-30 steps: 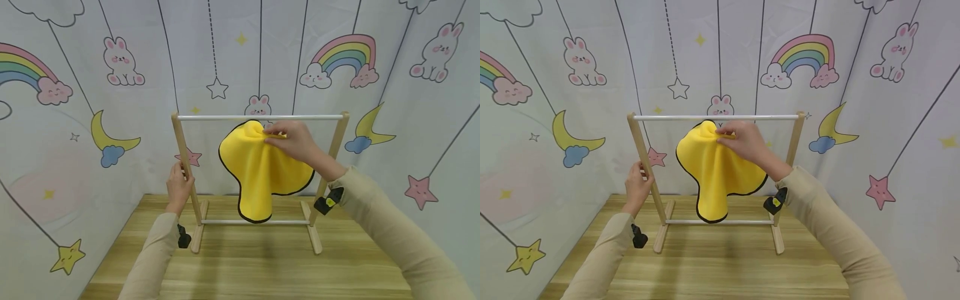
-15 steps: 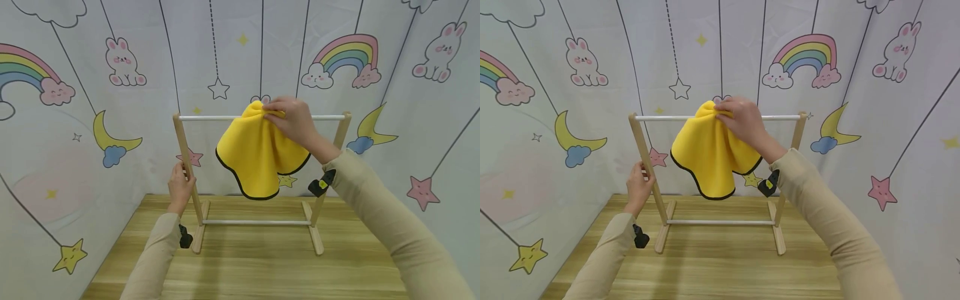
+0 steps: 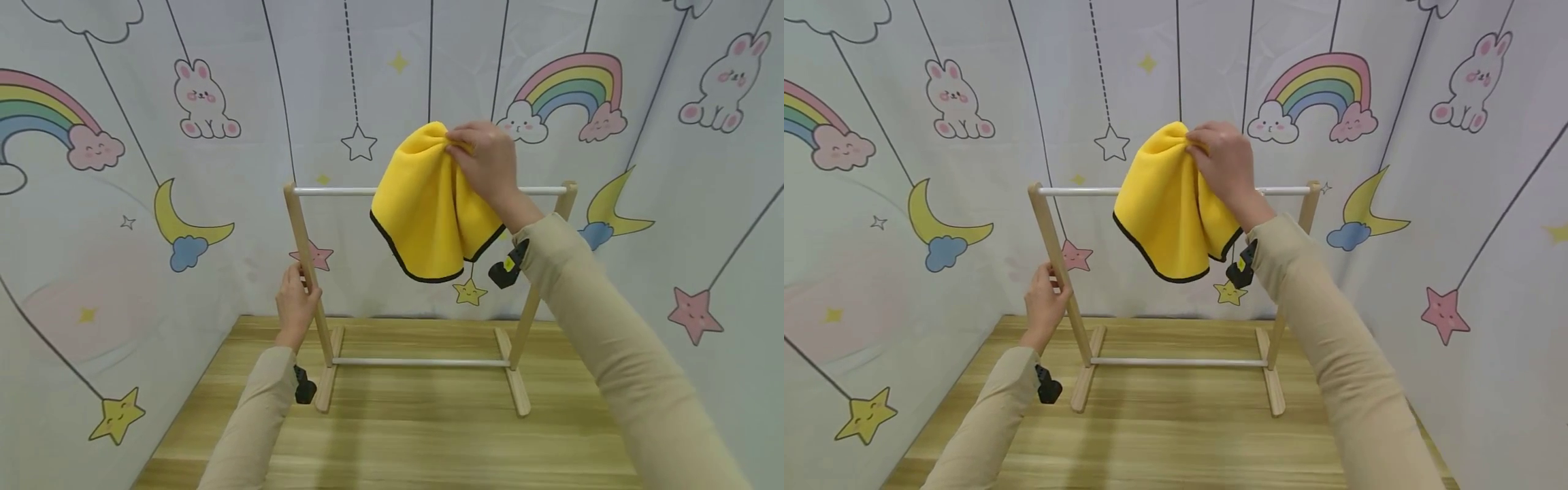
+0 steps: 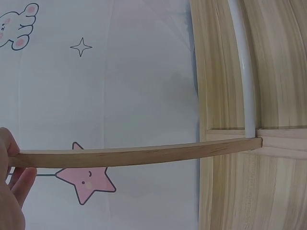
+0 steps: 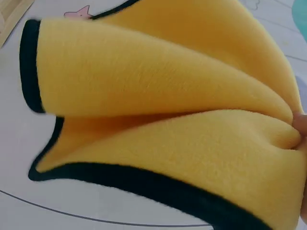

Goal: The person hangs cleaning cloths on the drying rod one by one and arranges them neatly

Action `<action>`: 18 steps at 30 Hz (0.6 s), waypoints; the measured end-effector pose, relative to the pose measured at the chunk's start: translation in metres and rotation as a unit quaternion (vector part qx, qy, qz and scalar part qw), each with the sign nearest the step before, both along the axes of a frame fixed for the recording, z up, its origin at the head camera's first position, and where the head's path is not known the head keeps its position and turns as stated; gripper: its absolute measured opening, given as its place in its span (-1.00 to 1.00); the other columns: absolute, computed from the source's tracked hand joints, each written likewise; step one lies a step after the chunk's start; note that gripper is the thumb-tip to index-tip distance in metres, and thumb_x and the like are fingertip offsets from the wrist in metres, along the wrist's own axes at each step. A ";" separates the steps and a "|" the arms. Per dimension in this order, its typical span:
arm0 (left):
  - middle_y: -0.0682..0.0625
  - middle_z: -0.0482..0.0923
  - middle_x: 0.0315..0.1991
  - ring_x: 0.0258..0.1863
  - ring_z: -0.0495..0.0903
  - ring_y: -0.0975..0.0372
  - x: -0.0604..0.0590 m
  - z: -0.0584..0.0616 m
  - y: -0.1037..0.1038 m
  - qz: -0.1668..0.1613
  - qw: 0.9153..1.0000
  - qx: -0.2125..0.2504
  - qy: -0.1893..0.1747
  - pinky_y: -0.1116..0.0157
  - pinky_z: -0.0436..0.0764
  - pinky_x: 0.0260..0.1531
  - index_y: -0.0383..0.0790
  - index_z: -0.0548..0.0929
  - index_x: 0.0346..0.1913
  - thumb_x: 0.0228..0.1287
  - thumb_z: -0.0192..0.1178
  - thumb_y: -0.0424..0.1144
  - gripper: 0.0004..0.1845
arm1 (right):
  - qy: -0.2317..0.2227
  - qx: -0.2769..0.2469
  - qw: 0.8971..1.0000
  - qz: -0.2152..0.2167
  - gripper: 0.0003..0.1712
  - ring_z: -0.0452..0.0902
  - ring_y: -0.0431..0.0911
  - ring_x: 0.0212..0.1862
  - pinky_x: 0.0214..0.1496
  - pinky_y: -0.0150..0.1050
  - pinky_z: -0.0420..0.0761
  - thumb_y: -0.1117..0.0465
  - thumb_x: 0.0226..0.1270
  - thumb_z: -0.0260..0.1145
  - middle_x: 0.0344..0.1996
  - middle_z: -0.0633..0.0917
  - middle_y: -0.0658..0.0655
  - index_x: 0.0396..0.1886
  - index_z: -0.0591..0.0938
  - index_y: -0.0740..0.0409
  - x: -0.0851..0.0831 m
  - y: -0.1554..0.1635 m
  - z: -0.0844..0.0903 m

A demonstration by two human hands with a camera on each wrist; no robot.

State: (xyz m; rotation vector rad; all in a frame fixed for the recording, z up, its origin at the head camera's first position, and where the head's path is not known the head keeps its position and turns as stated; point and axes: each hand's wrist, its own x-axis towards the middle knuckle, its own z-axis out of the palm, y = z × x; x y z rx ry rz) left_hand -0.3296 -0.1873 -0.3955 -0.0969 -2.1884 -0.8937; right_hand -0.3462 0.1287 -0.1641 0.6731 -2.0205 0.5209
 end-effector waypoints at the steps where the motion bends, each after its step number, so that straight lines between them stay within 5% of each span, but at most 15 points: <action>1: -0.24 0.45 -0.22 -0.31 0.59 -0.02 0.000 0.000 0.000 0.000 1.000 0.001 -0.001 0.06 0.58 -0.39 -0.42 0.38 -0.05 0.01 0.20 -0.49 -0.61 | -0.016 0.010 1.000 -0.009 -0.74 0.56 0.04 -0.11 0.00 -0.16 0.51 0.20 0.20 0.27 -0.23 0.68 0.20 -0.19 0.67 0.28 -0.002 0.000 -0.002; 11: -0.24 0.45 -0.21 -0.31 0.58 -0.02 0.002 0.000 0.001 0.002 1.000 0.005 -0.005 0.05 0.57 -0.38 -0.41 0.38 -0.03 0.02 0.19 -0.48 -0.60 | -0.230 0.085 0.969 0.015 -0.62 0.53 -0.03 -0.21 -0.16 -0.20 0.54 0.04 0.15 0.29 -0.19 0.68 0.15 -0.10 0.66 0.16 -0.006 0.009 -0.020; 18: -0.25 0.45 -0.19 -0.30 0.58 -0.01 0.003 0.001 0.000 -0.006 1.000 0.012 -0.010 0.08 0.60 -0.38 -0.42 0.39 0.00 0.03 0.18 -0.49 -0.59 | -0.279 0.111 0.953 0.029 -0.46 0.44 -0.04 -0.20 -0.15 -0.20 0.45 0.03 0.06 0.37 -0.06 0.63 0.13 0.07 0.57 0.12 -0.004 0.017 -0.026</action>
